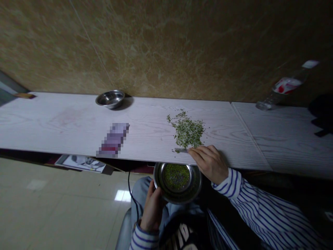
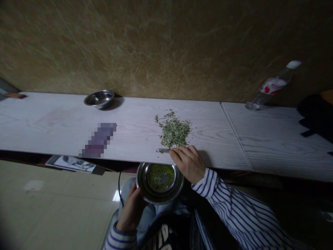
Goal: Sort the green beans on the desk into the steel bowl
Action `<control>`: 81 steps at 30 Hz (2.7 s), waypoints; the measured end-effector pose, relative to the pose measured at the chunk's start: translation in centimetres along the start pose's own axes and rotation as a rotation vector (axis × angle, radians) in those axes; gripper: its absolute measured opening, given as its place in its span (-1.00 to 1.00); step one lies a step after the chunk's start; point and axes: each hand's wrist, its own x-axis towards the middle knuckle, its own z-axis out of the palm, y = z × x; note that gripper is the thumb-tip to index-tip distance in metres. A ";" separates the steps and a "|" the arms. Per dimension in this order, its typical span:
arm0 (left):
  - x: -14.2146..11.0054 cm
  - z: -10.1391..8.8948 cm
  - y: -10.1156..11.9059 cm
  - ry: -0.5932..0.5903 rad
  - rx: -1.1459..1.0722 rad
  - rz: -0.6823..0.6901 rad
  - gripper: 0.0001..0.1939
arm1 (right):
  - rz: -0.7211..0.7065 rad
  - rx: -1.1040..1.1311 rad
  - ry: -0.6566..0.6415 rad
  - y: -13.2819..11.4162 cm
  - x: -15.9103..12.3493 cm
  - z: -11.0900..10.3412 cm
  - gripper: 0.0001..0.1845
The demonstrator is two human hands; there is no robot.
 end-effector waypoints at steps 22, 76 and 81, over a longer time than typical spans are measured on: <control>-0.4 0.8 0.5 0.042 -0.025 -0.017 -0.46 | 0.050 0.049 0.039 -2.3 -1.2 -0.4 -0.77; 0.1 0.1 -0.4 0.038 -0.050 -0.029 -0.51 | 0.269 0.089 0.086 -2.3 -2.8 -1.6 -0.75; 0.2 -0.2 -0.5 0.026 -0.034 -0.013 -0.55 | 0.268 0.118 0.081 -2.9 -2.4 -1.4 -0.75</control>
